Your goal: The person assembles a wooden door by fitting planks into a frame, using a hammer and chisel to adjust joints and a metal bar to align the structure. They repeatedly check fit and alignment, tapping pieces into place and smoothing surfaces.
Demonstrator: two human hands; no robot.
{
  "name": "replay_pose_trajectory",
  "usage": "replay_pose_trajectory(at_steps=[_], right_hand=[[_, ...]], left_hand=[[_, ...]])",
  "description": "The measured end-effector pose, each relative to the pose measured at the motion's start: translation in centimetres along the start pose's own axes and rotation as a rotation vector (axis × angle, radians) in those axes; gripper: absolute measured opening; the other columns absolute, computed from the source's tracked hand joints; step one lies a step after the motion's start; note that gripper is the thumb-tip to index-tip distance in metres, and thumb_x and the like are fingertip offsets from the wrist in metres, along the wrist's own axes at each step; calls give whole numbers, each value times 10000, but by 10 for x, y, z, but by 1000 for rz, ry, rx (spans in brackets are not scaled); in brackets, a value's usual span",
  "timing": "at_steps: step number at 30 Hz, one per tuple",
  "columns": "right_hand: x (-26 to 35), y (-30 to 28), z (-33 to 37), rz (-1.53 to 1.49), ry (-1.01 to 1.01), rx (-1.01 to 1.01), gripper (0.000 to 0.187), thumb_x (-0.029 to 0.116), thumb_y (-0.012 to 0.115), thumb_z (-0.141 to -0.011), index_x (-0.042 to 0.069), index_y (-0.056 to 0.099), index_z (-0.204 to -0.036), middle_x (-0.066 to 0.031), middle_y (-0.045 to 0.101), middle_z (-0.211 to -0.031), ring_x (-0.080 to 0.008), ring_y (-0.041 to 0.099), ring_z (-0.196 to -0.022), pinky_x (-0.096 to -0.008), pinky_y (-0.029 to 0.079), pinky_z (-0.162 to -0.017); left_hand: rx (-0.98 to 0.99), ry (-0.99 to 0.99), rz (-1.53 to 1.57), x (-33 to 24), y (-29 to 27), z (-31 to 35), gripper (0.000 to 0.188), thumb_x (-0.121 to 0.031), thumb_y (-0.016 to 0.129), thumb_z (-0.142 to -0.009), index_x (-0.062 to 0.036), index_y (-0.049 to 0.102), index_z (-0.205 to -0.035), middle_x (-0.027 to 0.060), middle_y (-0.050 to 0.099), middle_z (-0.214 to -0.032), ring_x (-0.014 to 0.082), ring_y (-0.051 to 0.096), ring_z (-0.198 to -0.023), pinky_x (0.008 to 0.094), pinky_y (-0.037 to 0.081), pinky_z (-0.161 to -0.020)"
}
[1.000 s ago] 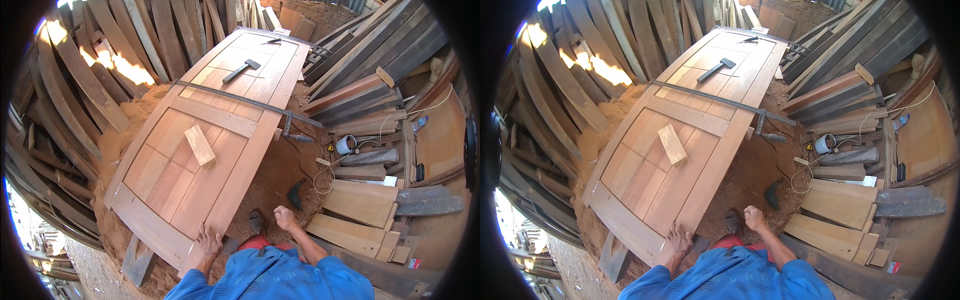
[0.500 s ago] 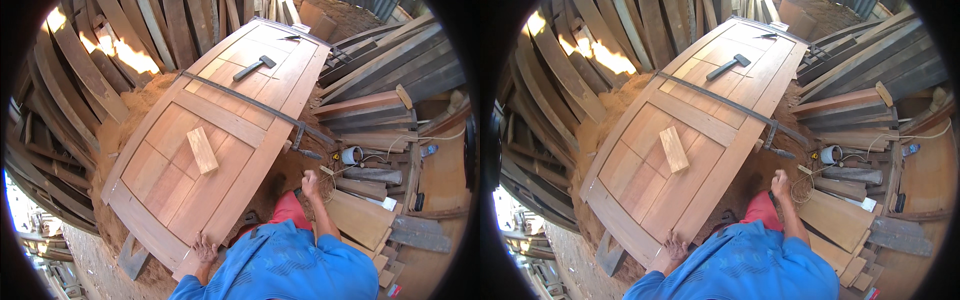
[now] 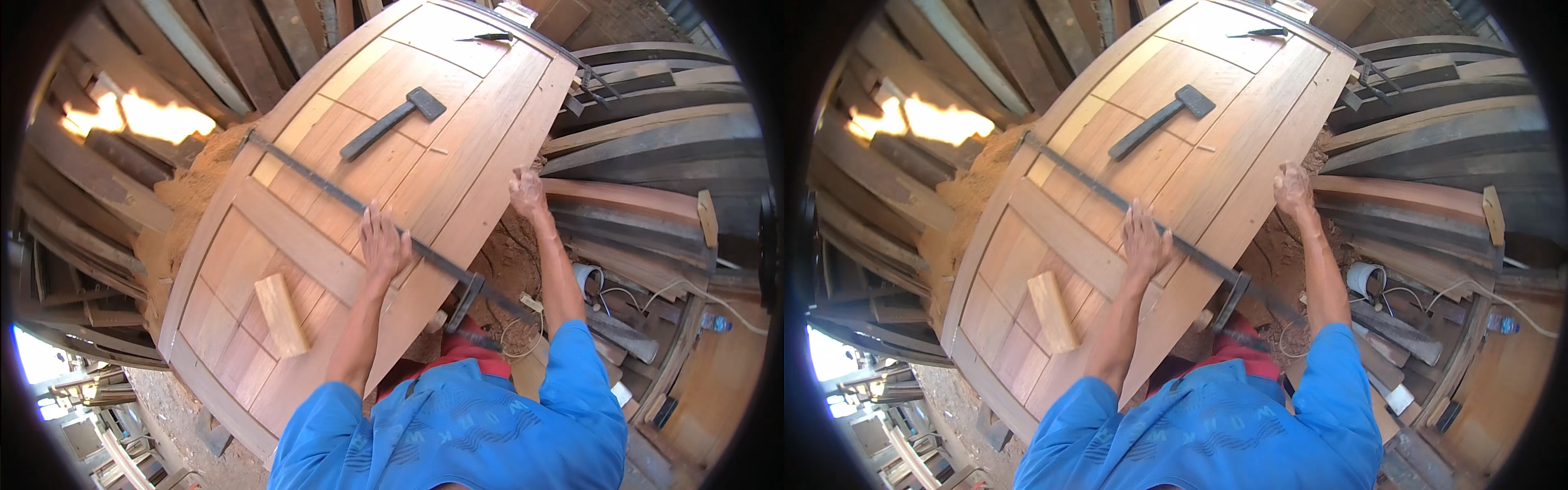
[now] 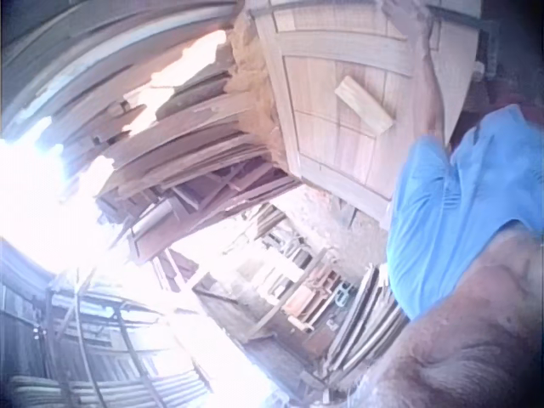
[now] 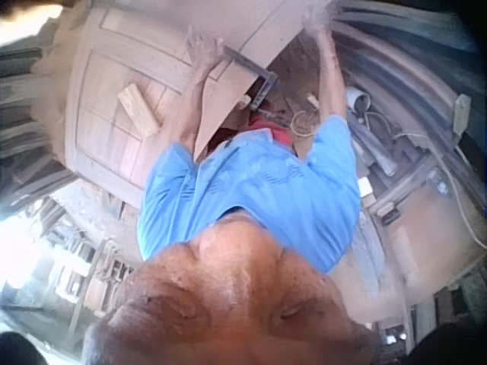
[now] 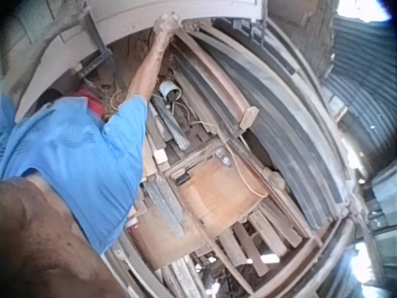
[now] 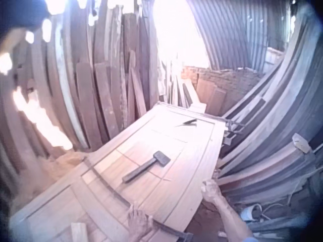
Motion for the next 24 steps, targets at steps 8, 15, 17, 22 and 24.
replay_pose_trajectory(at_steps=[8, 15, 17, 22, 24], right_hand=[[-76, -3, -180, 180, 195, 54, 484, 179, 570, -890, 35, 560, -1352, -262, 608, -1257, -458, 580, -1171, -516, 473, -1027], [-119, 28, -351, 421, 166, -73, 634, 211, 658, -863, 118, 453, -1456, -166, 391, -1536, -457, 449, -1324, -599, 419, -1066], [-137, 53, -404, 461, 135, -87, 657, 207, 643, -868, 111, 429, -1482, -153, 346, -1586, -459, 421, -1346, -616, 401, -1073], [-129, 81, -508, 571, 9, -89, 739, 278, 686, -888, 133, 380, -1545, -180, 369, -1583, -439, 420, -1377, -601, 416, -1068], [-159, 97, -532, 739, -122, -283, 597, 329, 646, -939, 104, 453, -1458, -246, 544, -1398, -400, 542, -1278, -545, 472, -993]], left_hand=[[131, -400, -319, 2, 127, -135, 816, -392, 559, -960, 86, 243, -1540, 369, 207, -1600, 518, 169, -1498, 603, 102, -1229], [244, -326, -397, -10, 119, -153, 723, -350, 511, -968, -67, 285, -1594, 431, 167, -1569, 593, 154, -1457, 669, 109, -1189], [273, -314, -375, -7, 119, -152, 668, -335, 487, -977, -123, 330, -1590, 441, 153, -1568, 599, 141, -1458, 683, 95, -1181], [326, -319, -360, -3, 123, -152, 610, -320, 445, -992, -150, 386, -1574, 460, 132, -1563, 607, 109, -1464, 688, 81, -1175], [355, -289, -346, -4, 124, -157, 609, -323, 433, -994, -129, 391, -1570, 465, 127, -1562, 614, 100, -1464, 688, 83, -1173]])
Point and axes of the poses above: each hand's wrist, its own z-axis away from the middle knuckle, its own y-axis out of the palm, x = y × z, the point moved 4 cm from there along -z, towards the middle knuckle
